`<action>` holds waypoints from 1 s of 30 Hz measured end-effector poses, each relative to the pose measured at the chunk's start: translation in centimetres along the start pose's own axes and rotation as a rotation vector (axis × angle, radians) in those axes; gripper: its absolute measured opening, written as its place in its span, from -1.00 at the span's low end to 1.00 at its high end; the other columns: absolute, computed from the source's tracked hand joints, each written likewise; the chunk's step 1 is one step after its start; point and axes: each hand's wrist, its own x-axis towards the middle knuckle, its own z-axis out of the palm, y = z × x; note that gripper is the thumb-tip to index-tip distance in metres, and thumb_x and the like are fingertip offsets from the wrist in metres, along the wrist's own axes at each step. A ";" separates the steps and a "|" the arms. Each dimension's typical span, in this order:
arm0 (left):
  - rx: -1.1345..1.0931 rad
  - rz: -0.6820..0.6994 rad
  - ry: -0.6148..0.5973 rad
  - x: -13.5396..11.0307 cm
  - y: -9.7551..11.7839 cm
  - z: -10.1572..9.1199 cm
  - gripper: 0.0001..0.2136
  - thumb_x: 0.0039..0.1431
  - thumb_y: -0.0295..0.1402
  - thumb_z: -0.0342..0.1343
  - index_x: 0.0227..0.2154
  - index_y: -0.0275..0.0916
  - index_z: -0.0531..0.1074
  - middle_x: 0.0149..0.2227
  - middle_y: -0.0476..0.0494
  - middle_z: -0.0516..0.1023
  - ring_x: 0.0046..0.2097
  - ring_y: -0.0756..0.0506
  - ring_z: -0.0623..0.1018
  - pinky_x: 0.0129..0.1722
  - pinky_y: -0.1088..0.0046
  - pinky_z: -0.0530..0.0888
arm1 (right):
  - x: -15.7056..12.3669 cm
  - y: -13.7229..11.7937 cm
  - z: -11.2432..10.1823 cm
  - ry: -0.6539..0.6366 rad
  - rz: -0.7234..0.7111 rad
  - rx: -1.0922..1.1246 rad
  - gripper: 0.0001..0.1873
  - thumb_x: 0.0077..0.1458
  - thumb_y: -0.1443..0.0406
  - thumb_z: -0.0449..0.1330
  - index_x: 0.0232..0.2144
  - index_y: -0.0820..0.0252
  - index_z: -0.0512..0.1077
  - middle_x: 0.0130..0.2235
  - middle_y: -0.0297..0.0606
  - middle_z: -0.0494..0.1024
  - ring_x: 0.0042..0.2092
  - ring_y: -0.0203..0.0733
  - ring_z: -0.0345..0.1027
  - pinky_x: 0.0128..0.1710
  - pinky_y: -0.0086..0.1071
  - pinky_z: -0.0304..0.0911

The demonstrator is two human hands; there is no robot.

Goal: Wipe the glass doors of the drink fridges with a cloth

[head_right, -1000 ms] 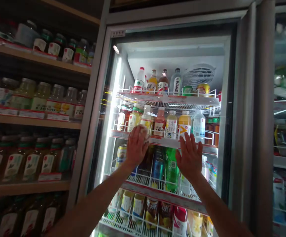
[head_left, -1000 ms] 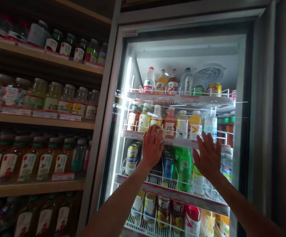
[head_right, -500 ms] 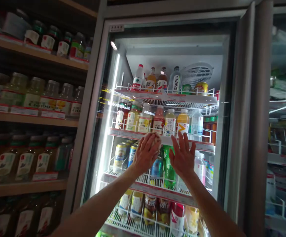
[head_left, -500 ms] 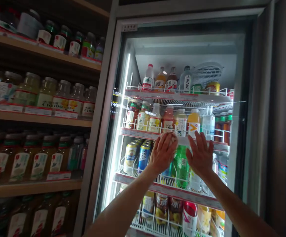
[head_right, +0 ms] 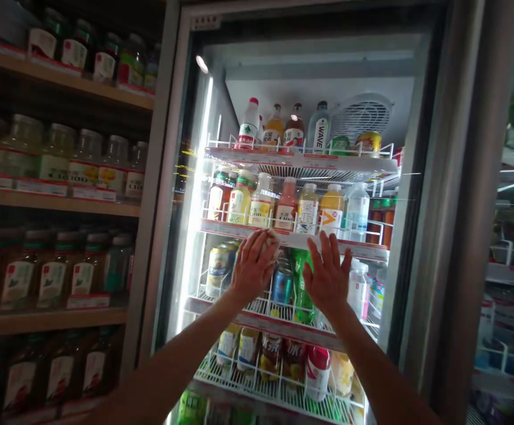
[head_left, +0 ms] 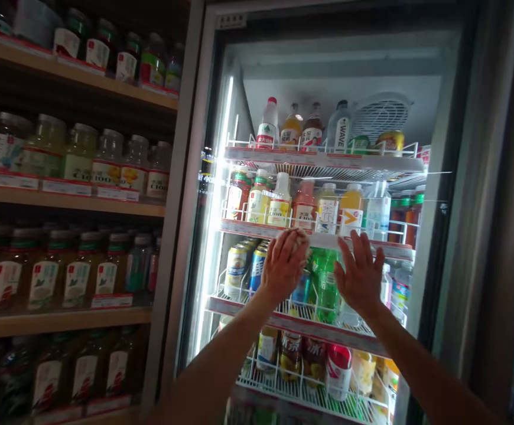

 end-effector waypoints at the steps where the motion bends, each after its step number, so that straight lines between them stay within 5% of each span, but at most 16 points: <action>1: 0.012 -0.040 0.025 -0.5 -1.1 -0.5 -0.61 0.17 -0.33 -0.03 0.08 -0.18 0.20 0.18 -0.26 0.20 0.26 -0.20 0.11 0.17 0.14 0.19 | -0.1 0.2 -0.1 -0.004 0.001 -0.002 -0.41 0.19 0.20 -0.05 0.25 0.04 -0.05 0.28 -0.14 0.02 0.29 0.00 -0.18 0.22 0.03 -0.29; 5: 0.091 -0.310 0.191 -2.3 -6.6 -2.7 -0.54 0.18 -0.34 -0.05 0.15 -0.25 0.12 0.19 -0.36 0.15 0.25 -0.23 0.12 0.16 0.12 0.19 | -0.5 0.6 -0.4 -0.005 0.014 -0.012 -0.39 0.19 0.21 -0.04 0.26 0.02 -0.09 0.28 -0.14 0.01 0.29 0.01 -0.18 0.22 0.04 -0.30; 7: 0.102 -0.391 0.237 -2.8 -7.0 -2.8 -0.51 0.19 -0.34 -0.05 0.18 -0.27 0.06 0.21 -0.39 0.11 0.25 -0.24 0.11 0.16 0.10 0.18 | -0.7 0.4 -0.3 -0.008 0.029 -0.010 -0.37 0.19 0.21 -0.04 0.26 0.03 -0.12 0.29 -0.14 -0.01 0.30 0.02 -0.20 0.22 0.05 -0.31; 13: -0.015 -0.017 -0.043 -3.1 -1.4 -1.2 -0.54 0.18 -0.34 -0.05 0.16 -0.18 0.10 0.21 -0.29 0.16 0.28 -0.22 0.05 0.18 0.10 0.15 | -0.8 0.1 -0.1 0.002 0.047 0.015 -0.36 0.17 0.22 -0.02 0.26 0.03 -0.10 0.29 -0.17 -0.02 0.30 0.01 -0.19 0.22 0.03 -0.33; 16: -0.033 0.079 -0.123 -4.0 -3.5 -2.4 -0.56 0.17 -0.34 -0.02 0.13 -0.15 0.15 0.20 -0.24 0.20 0.27 -0.19 0.08 0.19 0.15 0.17 | -0.8 0.0 -0.3 -0.001 0.058 0.022 -0.39 0.17 0.22 -0.03 0.25 0.05 -0.05 0.28 -0.15 0.00 0.29 0.01 -0.18 0.22 0.04 -0.32; 20: 0.045 -0.236 0.115 -5.0 -9.3 -4.4 -0.53 0.18 -0.34 -0.04 0.16 -0.21 0.10 0.20 -0.32 0.16 0.26 -0.21 0.10 0.17 0.12 0.18 | -0.8 -0.5 -0.4 -0.013 0.075 0.004 -0.41 0.18 0.20 -0.05 0.25 0.09 -0.04 0.27 -0.10 0.02 0.30 0.01 -0.19 0.21 0.04 -0.30; 23: 0.081 -0.420 0.220 -5.2 -9.2 -4.2 -0.51 0.19 -0.33 -0.06 0.18 -0.26 0.05 0.23 -0.38 0.09 0.27 -0.24 0.08 0.18 0.08 0.15 | -1.1 -1.0 -0.3 -0.015 0.065 -0.002 -0.38 0.18 0.20 -0.06 0.26 0.11 -0.08 0.28 -0.07 -0.01 0.30 0.03 -0.21 0.20 0.05 -0.28; 27: -0.025 -0.028 -0.026 -6.0 -4.1 -3.1 -0.50 0.15 -0.38 -0.03 0.18 -0.20 0.08 0.21 -0.29 0.17 0.28 -0.22 0.06 0.17 0.12 0.19 | -1.5 -1.3 -0.2 -0.016 0.044 -0.008 -0.37 0.17 0.22 -0.03 0.26 0.10 -0.09 0.29 -0.07 -0.04 0.30 0.05 -0.21 0.19 0.06 -0.26; 30: -0.080 0.166 -0.183 -7.0 -3.2 -3.4 -0.56 0.14 -0.41 -0.02 0.11 -0.13 0.20 0.17 -0.20 0.25 0.27 -0.18 0.09 0.17 0.18 0.20 | -1.7 -1.0 -0.4 -0.041 0.035 -0.017 -0.37 0.16 0.23 -0.02 0.25 0.08 -0.07 0.29 -0.10 -0.03 0.29 0.02 -0.19 0.20 0.04 -0.28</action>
